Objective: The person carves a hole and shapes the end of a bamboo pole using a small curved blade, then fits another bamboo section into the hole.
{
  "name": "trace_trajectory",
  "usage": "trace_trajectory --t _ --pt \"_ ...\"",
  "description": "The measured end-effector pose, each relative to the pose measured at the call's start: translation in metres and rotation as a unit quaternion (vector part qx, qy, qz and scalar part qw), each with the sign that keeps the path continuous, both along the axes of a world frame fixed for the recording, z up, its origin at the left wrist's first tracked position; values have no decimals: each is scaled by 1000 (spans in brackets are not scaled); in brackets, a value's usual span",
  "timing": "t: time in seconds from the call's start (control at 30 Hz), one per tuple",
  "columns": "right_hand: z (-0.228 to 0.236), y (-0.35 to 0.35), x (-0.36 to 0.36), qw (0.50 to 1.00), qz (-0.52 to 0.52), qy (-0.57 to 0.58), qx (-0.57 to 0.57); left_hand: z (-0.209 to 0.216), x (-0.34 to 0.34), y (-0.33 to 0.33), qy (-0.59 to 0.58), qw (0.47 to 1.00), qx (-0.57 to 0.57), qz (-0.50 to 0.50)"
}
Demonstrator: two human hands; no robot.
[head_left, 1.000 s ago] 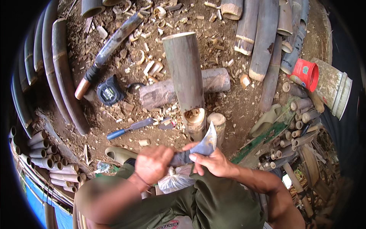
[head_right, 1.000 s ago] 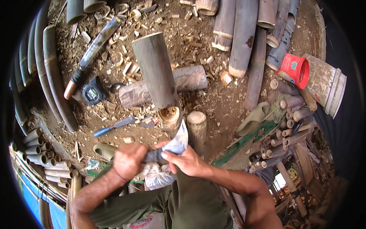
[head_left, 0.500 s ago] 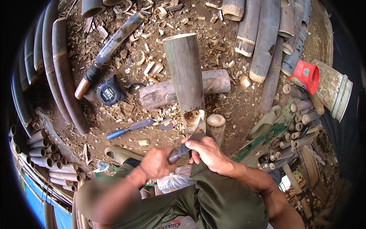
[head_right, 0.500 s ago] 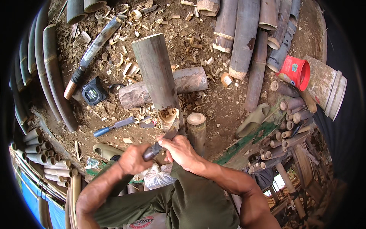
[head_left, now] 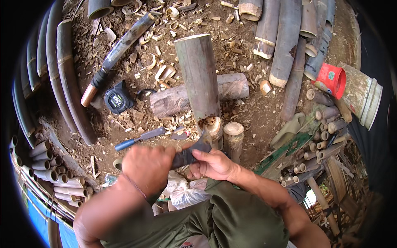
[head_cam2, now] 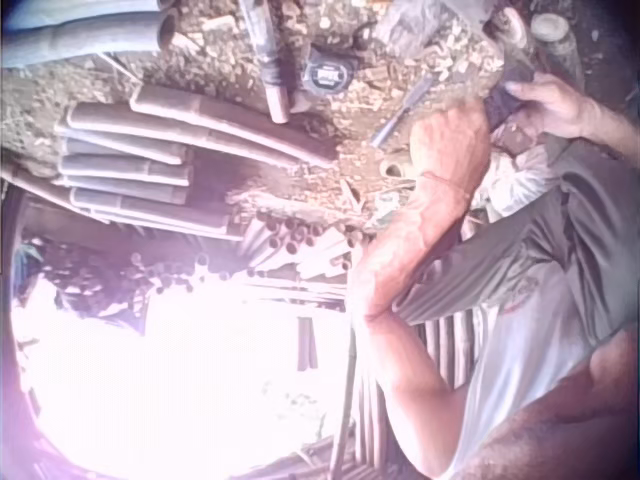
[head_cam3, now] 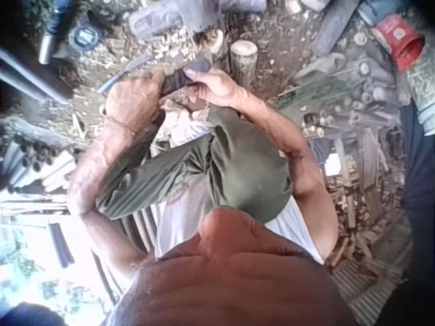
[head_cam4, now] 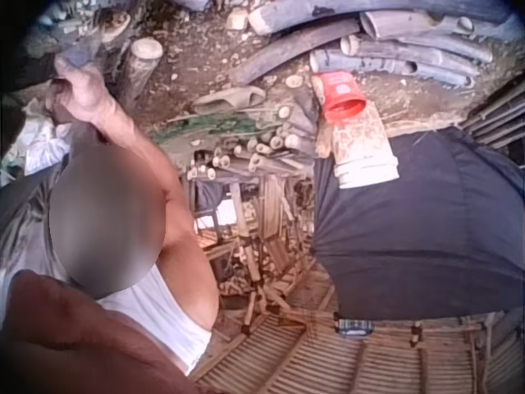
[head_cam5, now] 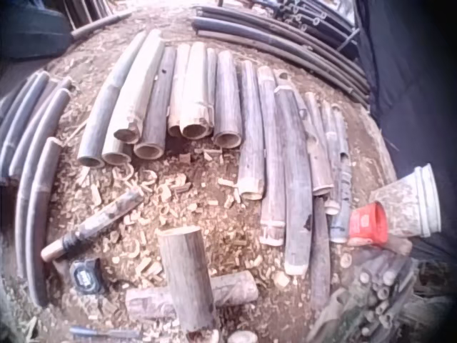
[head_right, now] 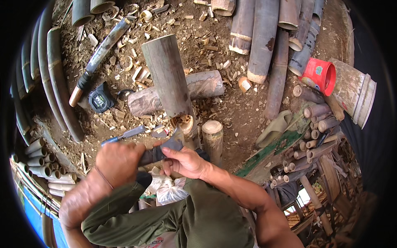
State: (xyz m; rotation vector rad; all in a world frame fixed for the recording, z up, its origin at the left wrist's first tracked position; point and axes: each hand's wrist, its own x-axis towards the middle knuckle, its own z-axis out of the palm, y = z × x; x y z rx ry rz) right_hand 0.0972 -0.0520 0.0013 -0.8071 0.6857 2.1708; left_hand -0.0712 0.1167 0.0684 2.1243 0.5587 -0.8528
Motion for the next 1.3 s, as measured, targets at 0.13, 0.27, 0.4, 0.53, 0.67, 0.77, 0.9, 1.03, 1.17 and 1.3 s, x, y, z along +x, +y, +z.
trace_trajectory --t 0.13,0.27,0.4,0.53,0.67,0.77,0.9,1.03,1.17,1.3 --pt "7 10 0 1000 -4 0 -27 -18 7 29 54 989 -131 -40" --pt "16 10 10 984 130 -122 0 -43 -17 -20 -2 982 -178 68" --pt "47 0 32 889 330 -293 118 -44 -22 -111 -58 964 -153 209" --pt "42 0 36 936 218 -242 134 -26 -14 -69 -143 971 -53 182" --pt "15 13 16 990 103 -96 -31 -21 -9 -22 25 984 -155 82" --pt "15 13 19 966 187 -177 20 -37 -9 -35 53 952 -265 143" --pt "24 12 22 881 333 -332 50 -47 -5 -100 0 881 -336 333" --pt "17 6 28 694 459 -532 160 -52 28 -165 -10 786 -356 506" --pt "11 6 28 647 466 -581 161 -57 57 -195 -80 727 -317 604" --pt "6 -8 20 590 455 -637 197 -56 52 -192 -67 759 -288 580"
